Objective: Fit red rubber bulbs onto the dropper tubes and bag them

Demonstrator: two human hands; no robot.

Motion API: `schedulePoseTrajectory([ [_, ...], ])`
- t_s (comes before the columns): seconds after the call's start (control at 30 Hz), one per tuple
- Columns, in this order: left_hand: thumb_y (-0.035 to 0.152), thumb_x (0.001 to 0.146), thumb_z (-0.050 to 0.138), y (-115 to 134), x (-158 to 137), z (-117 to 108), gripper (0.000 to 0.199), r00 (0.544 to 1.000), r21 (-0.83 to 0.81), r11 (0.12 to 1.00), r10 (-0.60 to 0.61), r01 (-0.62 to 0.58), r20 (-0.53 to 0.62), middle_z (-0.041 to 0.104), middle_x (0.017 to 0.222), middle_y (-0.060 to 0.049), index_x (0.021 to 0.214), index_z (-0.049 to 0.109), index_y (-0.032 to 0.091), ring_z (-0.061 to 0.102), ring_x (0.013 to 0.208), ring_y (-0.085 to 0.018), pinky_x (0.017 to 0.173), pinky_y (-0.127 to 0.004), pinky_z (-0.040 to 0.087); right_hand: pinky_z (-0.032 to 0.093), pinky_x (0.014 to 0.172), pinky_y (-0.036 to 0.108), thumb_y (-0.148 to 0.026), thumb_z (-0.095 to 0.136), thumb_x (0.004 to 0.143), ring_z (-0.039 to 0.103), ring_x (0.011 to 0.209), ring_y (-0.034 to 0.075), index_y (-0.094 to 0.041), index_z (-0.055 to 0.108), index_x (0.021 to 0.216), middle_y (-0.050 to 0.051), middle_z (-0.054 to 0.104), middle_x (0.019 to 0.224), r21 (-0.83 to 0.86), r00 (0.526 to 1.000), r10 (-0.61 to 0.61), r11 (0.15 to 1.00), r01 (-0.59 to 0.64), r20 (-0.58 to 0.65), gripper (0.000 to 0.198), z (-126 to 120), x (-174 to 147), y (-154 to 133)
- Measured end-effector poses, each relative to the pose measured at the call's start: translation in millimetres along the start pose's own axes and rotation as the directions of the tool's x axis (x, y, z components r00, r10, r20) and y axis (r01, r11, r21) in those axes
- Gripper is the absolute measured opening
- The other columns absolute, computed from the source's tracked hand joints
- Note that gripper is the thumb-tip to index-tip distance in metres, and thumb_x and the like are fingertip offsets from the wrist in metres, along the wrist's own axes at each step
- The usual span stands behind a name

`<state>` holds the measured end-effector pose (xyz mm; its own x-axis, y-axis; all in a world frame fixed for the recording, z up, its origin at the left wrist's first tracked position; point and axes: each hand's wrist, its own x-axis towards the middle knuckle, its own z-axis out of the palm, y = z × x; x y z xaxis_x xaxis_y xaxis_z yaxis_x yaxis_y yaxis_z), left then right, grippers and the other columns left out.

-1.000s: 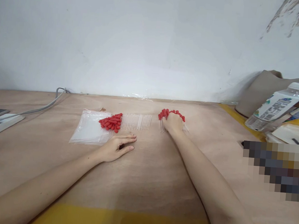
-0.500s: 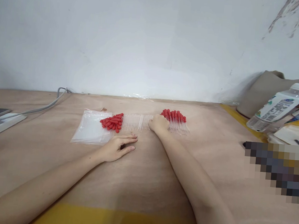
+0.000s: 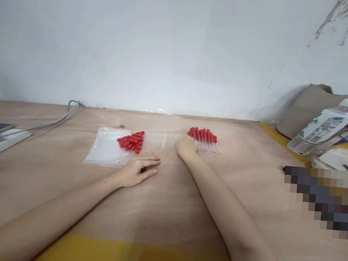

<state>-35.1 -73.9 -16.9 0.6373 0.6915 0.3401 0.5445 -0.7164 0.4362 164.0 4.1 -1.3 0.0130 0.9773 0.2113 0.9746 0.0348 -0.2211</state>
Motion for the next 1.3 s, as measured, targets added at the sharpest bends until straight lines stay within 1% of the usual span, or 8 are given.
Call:
schedulePoseTrajectory([
  [0.1, 0.032, 0.086, 0.048, 1, -1, 1, 0.036, 1.000, 0.021, 1.000, -0.010, 0.010, 0.008, 0.057, 0.121, -0.010, 0.115, 0.059, 0.015, 0.049, 0.117, -0.021, 0.098, -0.036, 0.041, 0.040, 0.071, 0.040, -0.017, 0.036, 0.085, 0.059, 0.087, 0.032, -0.004, 0.058, 0.097, 0.025, 0.060, 0.094, -0.044, 0.995, -0.053, 0.998, 0.050, -0.090, 0.028, -5, -15, 4],
  [0.17, 0.032, 0.087, 0.047, 2, -1, 3, 0.035, 1.000, 0.052, 0.999, -0.003, 0.003, -0.003, 0.058, 0.120, -0.010, 0.115, 0.059, 0.015, 0.051, 0.115, -0.020, 0.095, -0.035, 0.043, 0.037, 0.076, 0.041, -0.017, 0.032, 0.088, 0.058, 0.083, 0.028, -0.006, 0.057, 0.096, 0.021, 0.062, 0.089, -0.071, 0.959, -0.229, 0.973, 0.220, -0.167, 0.029, -6, -28, 12],
  [0.37, 0.032, 0.085, 0.049, -11, 4, -11, 0.023, 0.952, 0.431, 0.892, 0.007, 0.133, -0.307, 0.068, 0.096, -0.005, 0.091, 0.068, 0.022, 0.055, 0.093, -0.025, 0.083, -0.043, 0.039, 0.036, 0.080, 0.034, -0.012, 0.026, 0.091, 0.055, 0.083, 0.019, -0.013, 0.054, 0.110, 0.011, 0.063, 0.090, -0.153, 0.574, -0.759, 0.635, 0.757, -0.307, 0.034, 2, -57, 52],
  [0.43, 0.030, 0.084, 0.050, -20, 6, -22, 0.021, 0.887, 0.514, 0.813, -0.004, 0.272, -0.463, 0.067, 0.093, -0.006, 0.087, 0.068, 0.022, 0.052, 0.091, -0.027, 0.080, -0.044, 0.036, 0.038, 0.077, 0.033, -0.010, 0.029, 0.090, 0.055, 0.082, 0.018, -0.014, 0.053, 0.114, 0.010, 0.063, 0.091, -0.160, 0.533, -0.774, 0.607, 0.778, -0.342, 0.034, 5, -62, 59],
  [0.6, 0.036, 0.080, 0.052, -39, 7, -41, 0.024, 0.805, 0.555, 0.657, -0.139, 0.510, -0.576, 0.060, 0.098, -0.011, 0.090, 0.065, 0.019, 0.049, 0.094, -0.031, 0.075, -0.043, 0.034, 0.041, 0.074, 0.033, -0.014, 0.034, 0.090, 0.055, 0.080, 0.019, -0.015, 0.058, 0.104, 0.010, 0.063, 0.087, -0.096, 0.582, -0.710, 0.662, 0.743, -0.398, 0.029, 9, -68, 59],
  [0.87, 0.035, 0.079, 0.051, -49, 7, -42, 0.019, 0.768, 0.476, 0.640, -0.303, 0.603, -0.565, 0.061, 0.089, -0.009, 0.081, 0.062, 0.020, 0.051, 0.091, -0.030, 0.072, -0.041, 0.036, 0.042, 0.071, 0.030, -0.020, 0.038, 0.091, 0.055, 0.076, 0.018, -0.016, 0.060, 0.101, 0.009, 0.062, 0.086, -0.015, 0.642, -0.662, 0.701, 0.713, -0.387, 0.025, 8, -67, 57],
  [1.13, 0.026, 0.085, 0.044, -47, 7, -41, 0.018, 0.839, 0.604, 0.660, -0.074, 0.446, -0.539, 0.066, 0.077, -0.007, 0.079, 0.059, 0.019, 0.054, 0.083, -0.027, 0.072, -0.039, 0.034, 0.042, 0.072, 0.030, -0.020, 0.036, 0.091, 0.054, 0.077, 0.017, -0.016, 0.060, 0.101, 0.008, 0.062, 0.086, -0.003, 0.652, -0.664, 0.701, 0.713, -0.367, 0.026, 6, -67, 57],
  [1.3, 0.016, 0.086, 0.038, -20, 10, -33, 0.023, 0.945, 0.751, 0.650, 0.158, 0.118, -0.286, 0.064, 0.079, -0.009, 0.081, 0.060, 0.017, 0.055, 0.079, -0.023, 0.070, -0.035, 0.036, 0.041, 0.071, 0.030, -0.020, 0.038, 0.090, 0.055, 0.077, 0.018, -0.015, 0.060, 0.100, 0.008, 0.061, 0.084, 0.005, 0.660, -0.658, 0.707, 0.708, -0.363, 0.024, 6, -67, 57],
])
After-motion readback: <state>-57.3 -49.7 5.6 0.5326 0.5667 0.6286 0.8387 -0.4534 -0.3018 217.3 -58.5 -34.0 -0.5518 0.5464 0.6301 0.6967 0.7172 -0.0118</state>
